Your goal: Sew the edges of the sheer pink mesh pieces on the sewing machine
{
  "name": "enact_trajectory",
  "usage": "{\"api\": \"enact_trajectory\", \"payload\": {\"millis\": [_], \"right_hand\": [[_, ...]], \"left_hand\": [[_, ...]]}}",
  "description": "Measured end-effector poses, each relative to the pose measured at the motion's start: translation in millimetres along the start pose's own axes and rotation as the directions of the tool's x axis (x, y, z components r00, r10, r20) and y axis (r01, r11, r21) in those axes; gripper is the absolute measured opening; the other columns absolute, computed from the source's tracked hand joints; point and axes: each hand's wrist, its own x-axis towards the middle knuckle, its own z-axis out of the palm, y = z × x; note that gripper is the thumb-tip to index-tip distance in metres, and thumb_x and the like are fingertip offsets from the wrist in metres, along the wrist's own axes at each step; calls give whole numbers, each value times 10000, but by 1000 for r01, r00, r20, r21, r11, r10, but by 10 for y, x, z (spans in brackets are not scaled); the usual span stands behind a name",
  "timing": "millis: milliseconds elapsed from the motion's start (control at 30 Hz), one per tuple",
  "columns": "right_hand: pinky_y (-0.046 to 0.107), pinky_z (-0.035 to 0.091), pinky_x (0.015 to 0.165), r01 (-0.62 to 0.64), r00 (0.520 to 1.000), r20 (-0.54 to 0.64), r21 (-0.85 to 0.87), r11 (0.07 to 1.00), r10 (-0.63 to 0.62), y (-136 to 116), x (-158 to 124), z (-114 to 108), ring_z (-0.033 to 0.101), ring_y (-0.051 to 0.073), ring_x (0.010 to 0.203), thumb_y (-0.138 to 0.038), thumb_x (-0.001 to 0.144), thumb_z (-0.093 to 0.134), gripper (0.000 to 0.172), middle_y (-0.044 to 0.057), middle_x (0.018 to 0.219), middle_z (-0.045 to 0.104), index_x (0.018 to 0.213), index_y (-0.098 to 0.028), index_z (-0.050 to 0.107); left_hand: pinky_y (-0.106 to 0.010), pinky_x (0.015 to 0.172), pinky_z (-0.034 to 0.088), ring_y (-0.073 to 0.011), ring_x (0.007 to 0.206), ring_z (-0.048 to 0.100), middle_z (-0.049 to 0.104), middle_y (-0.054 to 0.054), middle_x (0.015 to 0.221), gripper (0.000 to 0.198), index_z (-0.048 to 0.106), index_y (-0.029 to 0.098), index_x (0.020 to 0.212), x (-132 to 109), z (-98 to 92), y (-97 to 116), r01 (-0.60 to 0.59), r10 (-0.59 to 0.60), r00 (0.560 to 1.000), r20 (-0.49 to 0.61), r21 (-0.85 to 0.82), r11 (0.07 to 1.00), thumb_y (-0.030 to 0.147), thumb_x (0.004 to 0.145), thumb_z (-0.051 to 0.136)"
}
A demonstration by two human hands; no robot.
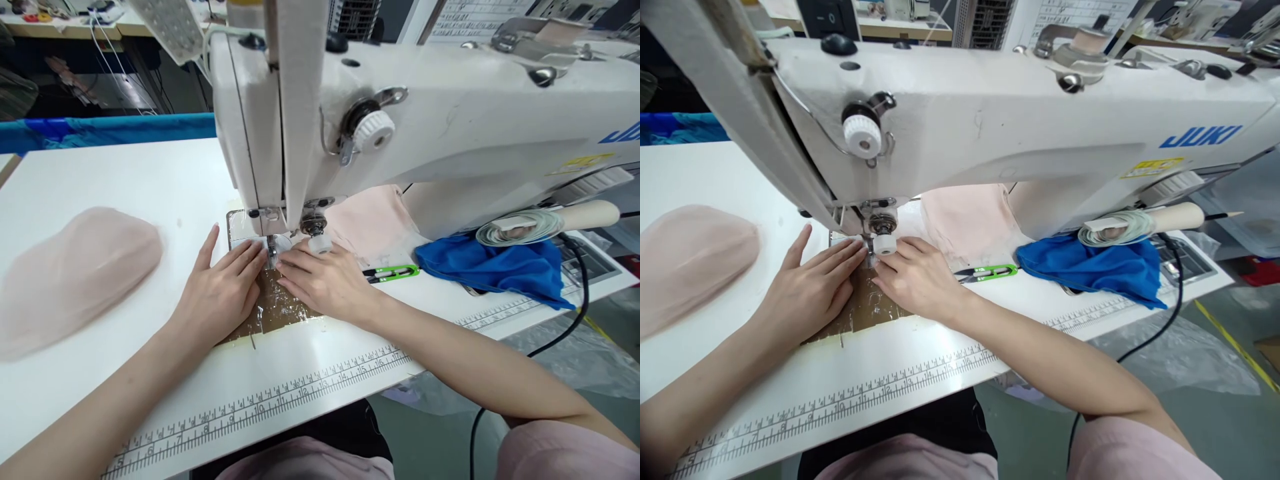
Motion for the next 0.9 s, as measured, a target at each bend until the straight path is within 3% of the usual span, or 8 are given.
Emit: {"api": "enact_trajectory", "payload": {"millis": [167, 367, 633, 733, 833, 867, 900], "right_hand": [[376, 485, 822, -37, 997, 70, 2, 999, 37, 19, 17, 19, 640, 221, 946, -256, 992, 471, 277, 98, 974, 753, 1057, -124, 706], [361, 479, 865, -51, 998, 23, -69, 996, 52, 31, -7, 31, 635, 216, 977, -291, 989, 482, 288, 67, 974, 759, 1077, -147, 716], [361, 506, 789, -96, 992, 72, -54, 994, 100, 31, -18, 63, 653, 223, 916, -288, 986, 490, 302, 92, 906, 763, 1093, -121, 718], [359, 514, 720, -125, 988, 86, -21, 992, 127, 25, -14, 65, 659, 227, 872, -160, 968, 472, 275, 108, 896, 760, 1081, -95, 714], [333, 515, 668, -226, 972, 115, 247, 942, 203, 9, 9, -30, 659, 188, 788, -55, 916, 454, 285, 88, 905, 755, 947, -127, 728], [315, 522, 662, -266, 963, 167, 427, 864, 214, 7, 21, -82, 660, 167, 760, -77, 909, 487, 244, 67, 879, 751, 894, -141, 721], [293, 531, 658, -306, 951, 240, 616, 726, 196, 8, 33, -138, 662, 145, 735, -123, 900, 541, 173, 42, 845, 744, 861, -152, 707]], "left_hand": [[-646, 1187, 183, -306, 1220, 593, 617, -156, 1311, 462, 537, 112, 1347, 0, 43, -20, 51, -51, 999, 19, -33, 998, 178, 929, 353], [-645, 1175, 207, -320, 1261, 555, 593, -161, 1343, 454, 542, 82, 1334, -17, 59, -22, 74, -74, 997, 38, -7, 997, 197, 946, 335], [-594, 1173, 260, -283, 1216, 598, 633, -133, 1299, 402, 570, 104, 1301, -28, 8, 8, 105, -105, 995, 2, 2, 995, 196, 958, 382], [-547, 1145, 338, -260, 1146, 645, 678, -118, 1237, 354, 587, 107, 1269, -35, -46, 15, 84, -84, 996, -27, 6, 996, 215, 964, 447], [-444, 1048, 464, -221, 1076, 671, 707, -97, 1186, 361, 571, 125, 1282, -42, -103, 38, -5, 2, 996, -92, -37, 999, 228, 939, 528], [-415, 1000, 496, -218, 1080, 663, 706, -93, 1186, 367, 571, 139, 1284, -43, -122, 47, -29, 21, 994, -110, -71, 997, 230, 929, 546], [-396, 957, 517, -221, 1093, 650, 703, -90, 1188, 347, 592, 160, 1257, -43, -144, 53, -42, 27, 992, -123, -124, 991, 230, 919, 557]]}}
